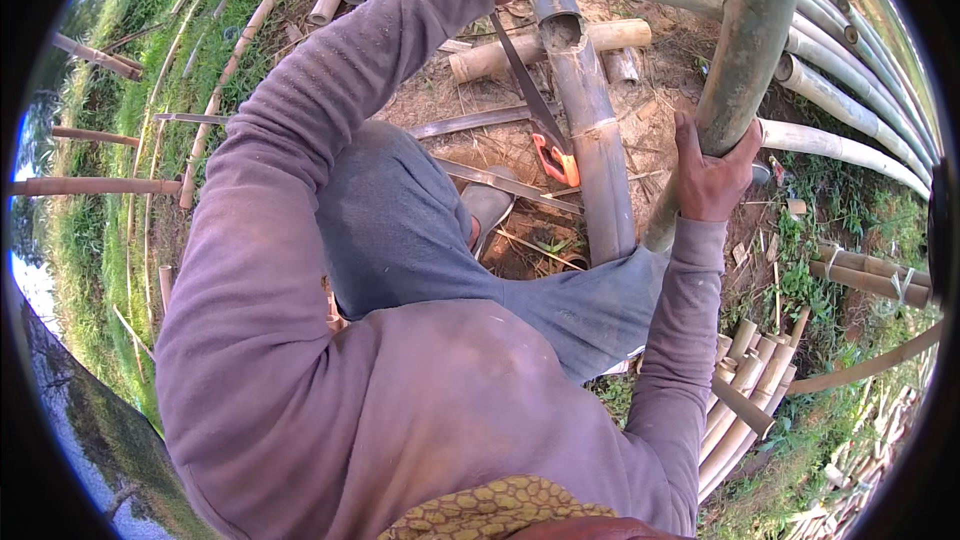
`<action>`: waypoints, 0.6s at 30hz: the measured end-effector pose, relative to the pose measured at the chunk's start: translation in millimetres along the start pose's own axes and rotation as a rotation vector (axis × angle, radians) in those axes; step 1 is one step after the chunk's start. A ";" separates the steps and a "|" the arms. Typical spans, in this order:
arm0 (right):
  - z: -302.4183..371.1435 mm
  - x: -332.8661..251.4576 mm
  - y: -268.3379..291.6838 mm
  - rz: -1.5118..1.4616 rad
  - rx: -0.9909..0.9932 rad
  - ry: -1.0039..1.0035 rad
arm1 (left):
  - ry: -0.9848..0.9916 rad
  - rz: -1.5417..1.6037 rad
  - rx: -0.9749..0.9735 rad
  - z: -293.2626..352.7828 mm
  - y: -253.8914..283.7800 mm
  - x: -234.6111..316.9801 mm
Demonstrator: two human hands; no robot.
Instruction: The person uses a hand saw to cut long bamboo poles into shorter sections. They repeatedly position a pole on a makeshift support, saw through it, and set the cut piece aside. The work area contains many stacked bamboo poles and cut pieces.
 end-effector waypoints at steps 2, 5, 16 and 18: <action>-17.6 -22.7 -17.5 0.170 -0.094 0.244 | -0.013 0.319 0.262 29.2 28.6 8.8; -23.7 -41.3 -58.9 0.458 -0.173 0.551 | -0.066 0.736 0.521 66.7 51.0 -42.9; -34.3 47.5 -94.3 0.379 -0.037 0.376 | 0.497 1.083 1.253 265.9 71.3 -290.4; -49.8 87.2 -113.5 0.181 -0.071 0.062 | 0.476 1.083 1.276 272.7 74.5 -316.5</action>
Point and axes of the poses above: each hand's wrist, its own z-axis away from the middle knuckle, its own y-axis out of the back of the hand, x = y × z, the point moved 5 cm from there along -z, towards the middle knuckle, and after that the axes turned 9 degrees about -z, right-handed, at the moved point
